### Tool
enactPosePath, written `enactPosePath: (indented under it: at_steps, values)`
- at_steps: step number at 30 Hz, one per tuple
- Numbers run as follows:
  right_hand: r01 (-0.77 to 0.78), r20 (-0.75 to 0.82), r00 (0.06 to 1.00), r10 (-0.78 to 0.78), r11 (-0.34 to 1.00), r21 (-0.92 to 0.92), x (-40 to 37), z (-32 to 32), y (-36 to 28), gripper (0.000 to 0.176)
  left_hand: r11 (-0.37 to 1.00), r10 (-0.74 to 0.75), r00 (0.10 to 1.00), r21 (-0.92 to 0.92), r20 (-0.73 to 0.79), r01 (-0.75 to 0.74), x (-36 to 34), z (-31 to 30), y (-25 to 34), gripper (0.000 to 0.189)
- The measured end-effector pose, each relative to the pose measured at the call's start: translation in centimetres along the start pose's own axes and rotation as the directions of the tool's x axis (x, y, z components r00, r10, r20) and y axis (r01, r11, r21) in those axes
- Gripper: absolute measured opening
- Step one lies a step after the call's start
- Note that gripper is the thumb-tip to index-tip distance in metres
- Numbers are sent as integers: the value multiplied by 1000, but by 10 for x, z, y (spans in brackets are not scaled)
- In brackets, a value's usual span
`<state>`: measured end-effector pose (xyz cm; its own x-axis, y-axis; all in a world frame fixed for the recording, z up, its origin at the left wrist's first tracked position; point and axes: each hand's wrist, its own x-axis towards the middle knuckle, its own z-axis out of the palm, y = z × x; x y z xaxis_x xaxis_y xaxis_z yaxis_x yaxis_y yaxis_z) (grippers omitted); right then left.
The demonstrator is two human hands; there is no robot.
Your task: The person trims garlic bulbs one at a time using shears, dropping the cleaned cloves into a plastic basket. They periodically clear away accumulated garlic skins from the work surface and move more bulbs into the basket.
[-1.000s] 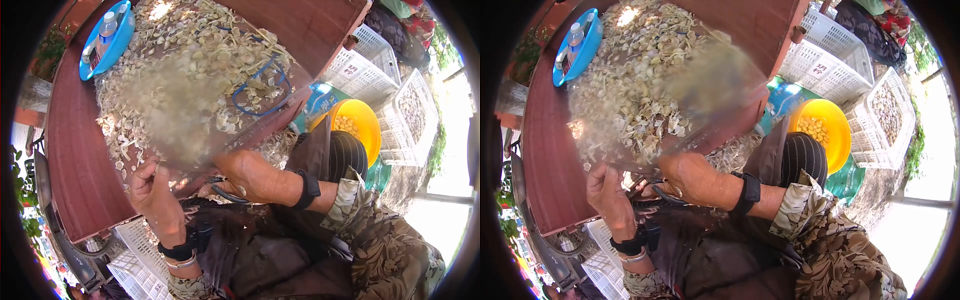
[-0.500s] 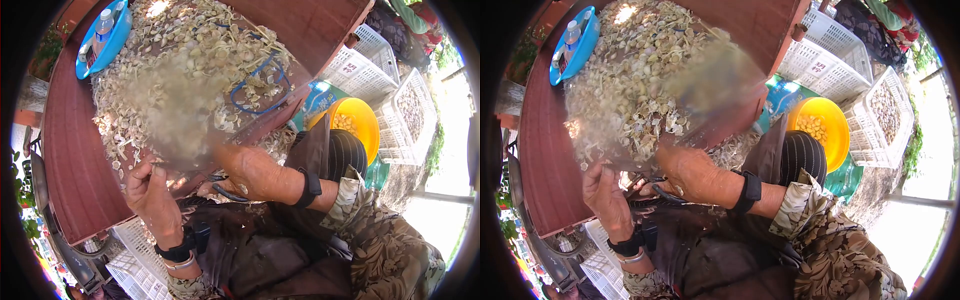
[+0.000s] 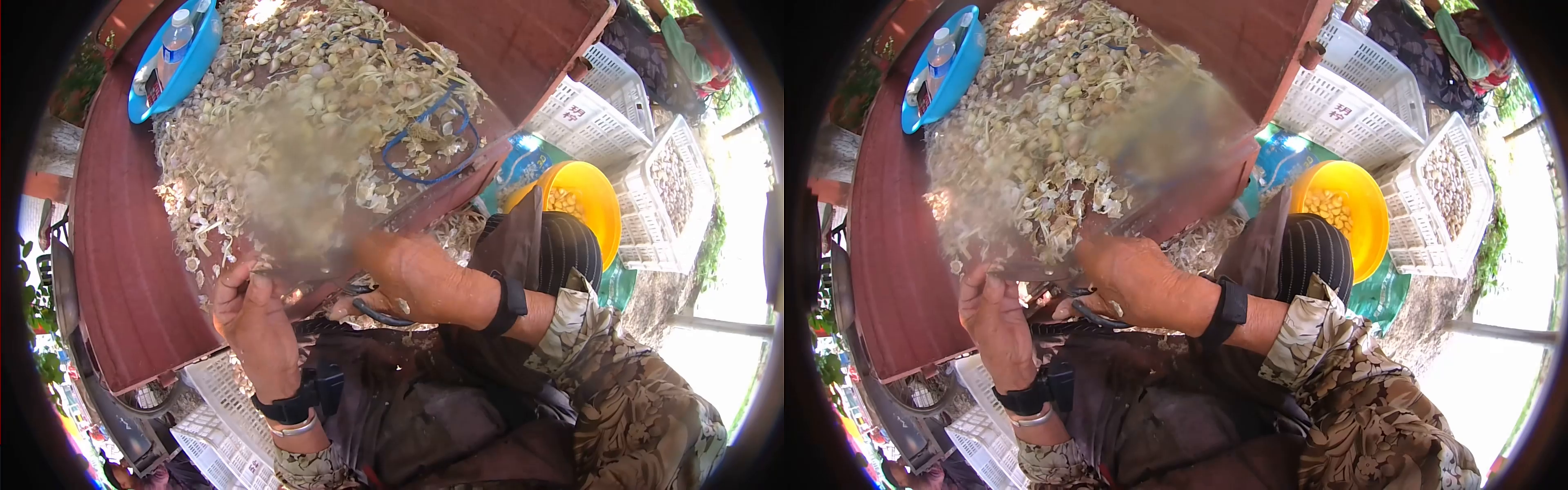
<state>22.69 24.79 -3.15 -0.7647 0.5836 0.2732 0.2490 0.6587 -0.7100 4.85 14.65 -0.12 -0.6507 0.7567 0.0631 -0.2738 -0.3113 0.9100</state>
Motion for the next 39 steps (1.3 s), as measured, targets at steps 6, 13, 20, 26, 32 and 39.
enactPosePath:
  at_steps: [6, 13, 20, 26, 32, 39]
  values:
    - [-49, 249, 967, -54, 920, 390, -15, 19, -1, 46, 974, 96, 994, 209, -50, -84, -42, -35, 33, 14]
    - [-46, -212, 960, 180, 854, 519, 2, -20, 20, 45, -491, 347, 916, 871, 202, -6, -91, -162, 96, 31]
    - [-52, -232, 956, 179, 882, 468, 1, -31, 27, 50, 13, 69, 848, 849, 526, -528, 9, 12, -32, 38]
    - [-105, -159, 951, 266, 758, 643, -5, -45, 32, 44, 429, -223, 847, 828, 483, -360, 23, 29, -24, 24]
    - [-37, -211, 958, 197, 808, 589, 0, -41, 37, 43, 54, 77, 871, 871, 485, -489, 126, -15, -46, 22]
    - [-95, -173, 960, 219, 840, 534, -6, -42, 39, 39, -65, -115, 893, 893, 436, -445, 131, -43, -36, 24]
